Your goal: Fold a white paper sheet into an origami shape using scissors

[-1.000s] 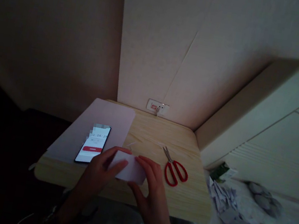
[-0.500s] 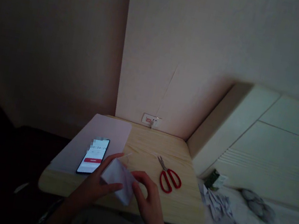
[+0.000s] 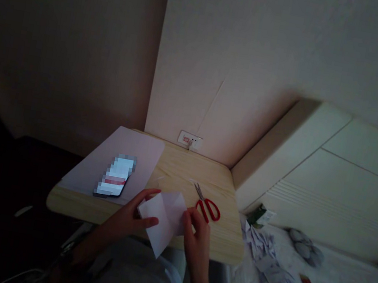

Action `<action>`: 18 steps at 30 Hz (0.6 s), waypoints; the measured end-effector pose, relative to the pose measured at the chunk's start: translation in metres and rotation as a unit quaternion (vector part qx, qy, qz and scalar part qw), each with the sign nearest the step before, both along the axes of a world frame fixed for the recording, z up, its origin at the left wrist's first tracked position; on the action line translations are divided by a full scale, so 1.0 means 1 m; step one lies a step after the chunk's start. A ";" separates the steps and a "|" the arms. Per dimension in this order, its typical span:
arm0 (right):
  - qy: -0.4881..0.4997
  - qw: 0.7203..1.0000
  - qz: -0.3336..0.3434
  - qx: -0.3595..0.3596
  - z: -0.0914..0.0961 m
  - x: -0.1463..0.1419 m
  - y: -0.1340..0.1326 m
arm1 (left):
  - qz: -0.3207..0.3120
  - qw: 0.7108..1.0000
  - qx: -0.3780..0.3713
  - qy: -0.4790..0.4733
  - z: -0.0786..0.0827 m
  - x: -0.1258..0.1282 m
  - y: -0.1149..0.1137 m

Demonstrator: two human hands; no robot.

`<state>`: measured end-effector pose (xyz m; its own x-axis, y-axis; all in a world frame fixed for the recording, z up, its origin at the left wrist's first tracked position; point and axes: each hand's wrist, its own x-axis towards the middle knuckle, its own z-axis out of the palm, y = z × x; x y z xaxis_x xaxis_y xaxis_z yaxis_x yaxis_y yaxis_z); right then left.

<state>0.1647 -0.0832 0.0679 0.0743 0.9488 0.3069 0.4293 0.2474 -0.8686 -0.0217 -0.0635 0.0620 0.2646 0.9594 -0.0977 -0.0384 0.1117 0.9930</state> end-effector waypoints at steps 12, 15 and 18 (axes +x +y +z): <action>-0.009 0.999 -0.046 -0.017 0.006 0.012 0.021 | -0.034 0.999 0.002 0.024 0.007 -0.005 -0.001; -0.007 0.999 -0.053 -0.013 0.010 0.015 0.027 | -0.033 0.997 0.012 0.066 0.006 -0.010 0.002; -0.003 0.999 -0.050 -0.012 0.013 0.016 0.033 | -0.020 0.995 0.024 0.095 0.004 -0.016 0.004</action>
